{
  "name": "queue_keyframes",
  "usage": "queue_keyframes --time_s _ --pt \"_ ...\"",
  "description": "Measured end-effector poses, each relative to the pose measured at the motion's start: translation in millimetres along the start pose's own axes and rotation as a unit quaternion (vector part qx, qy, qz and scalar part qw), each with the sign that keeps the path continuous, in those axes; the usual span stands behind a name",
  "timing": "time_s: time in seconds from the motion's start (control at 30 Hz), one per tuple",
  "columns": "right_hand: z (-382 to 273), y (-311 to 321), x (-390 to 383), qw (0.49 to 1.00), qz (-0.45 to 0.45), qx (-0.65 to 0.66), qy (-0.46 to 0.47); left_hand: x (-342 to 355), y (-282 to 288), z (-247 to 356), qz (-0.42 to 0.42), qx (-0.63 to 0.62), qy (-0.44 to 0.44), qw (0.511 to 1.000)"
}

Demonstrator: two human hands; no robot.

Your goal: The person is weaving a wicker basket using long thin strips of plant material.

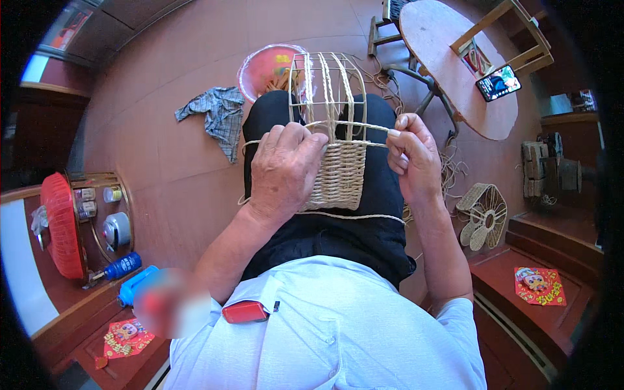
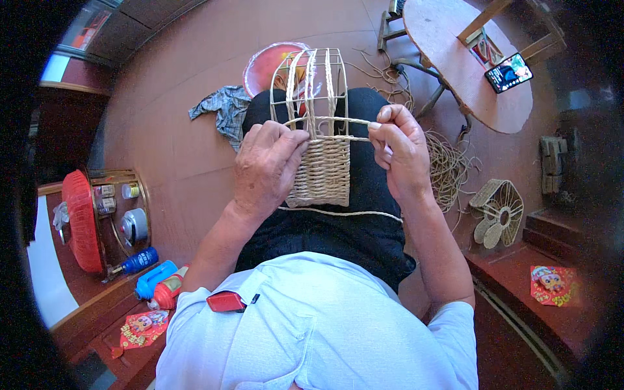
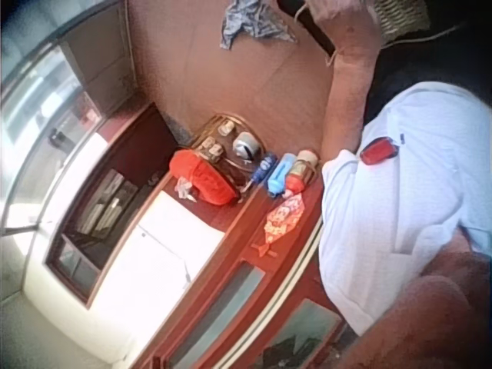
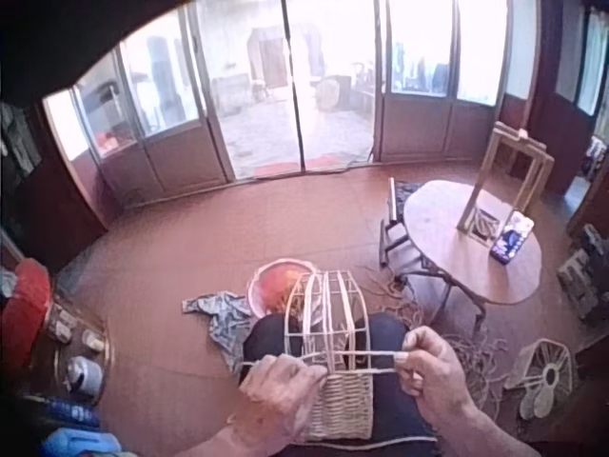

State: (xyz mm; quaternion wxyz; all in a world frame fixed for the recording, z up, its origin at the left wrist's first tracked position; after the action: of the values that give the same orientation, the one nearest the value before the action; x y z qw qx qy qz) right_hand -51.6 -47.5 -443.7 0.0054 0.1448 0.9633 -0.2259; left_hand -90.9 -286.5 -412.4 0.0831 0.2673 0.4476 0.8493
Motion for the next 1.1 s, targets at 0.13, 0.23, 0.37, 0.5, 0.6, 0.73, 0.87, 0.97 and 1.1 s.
queue_keyframes --time_s 0.13,0.23,0.37,0.5,0.6,0.73,0.87,0.97,1.1 --pt "2 4 3 1.0 0.005 0.013 0.008 3 3 -2 -0.025 -0.015 -0.006 1.0" --pt "3 5 4 1.0 -0.004 0.026 0.01 7 5 7 -0.008 -0.004 -0.023 1.0" --pt "2 2 6 1.0 -0.01 0.027 0.008 6 -4 19 0.02 -0.042 -0.068 0.997" --pt "1 4 8 0.999 -0.004 0.044 0.001 -4 -18 30 0.002 -0.004 -0.076 0.997" --pt "-3 14 16 0.997 0.018 0.069 0.014 -6 -16 30 -0.004 -0.011 -0.055 0.998" --pt "-10 29 23 0.996 0.013 0.079 0.033 -8 -18 27 -0.005 -0.023 -0.046 0.999" --pt "-12 28 24 0.996 0.005 0.069 0.05 -6 -16 28 -0.011 -0.034 -0.037 0.999" --pt "-13 29 29 0.997 -0.002 0.061 0.048 -5 -18 28 -0.014 -0.049 -0.034 0.998" --pt "-18 19 38 0.997 -0.001 0.038 0.069 -7 -17 29 -0.026 -0.015 -0.044 0.999"
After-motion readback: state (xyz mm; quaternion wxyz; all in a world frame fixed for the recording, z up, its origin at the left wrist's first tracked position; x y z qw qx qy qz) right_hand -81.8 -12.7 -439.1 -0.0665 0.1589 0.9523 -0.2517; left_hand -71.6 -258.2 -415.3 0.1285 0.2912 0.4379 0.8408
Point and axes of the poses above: each hand's wrist, its own x-axis towards the middle knuckle, its own y-axis out of the back of the hand, z = x × y, the point moved 4 cm from there along x, towards the middle knuckle, and after that the axes turned 12 degrees about y, right-handed, at the moved point
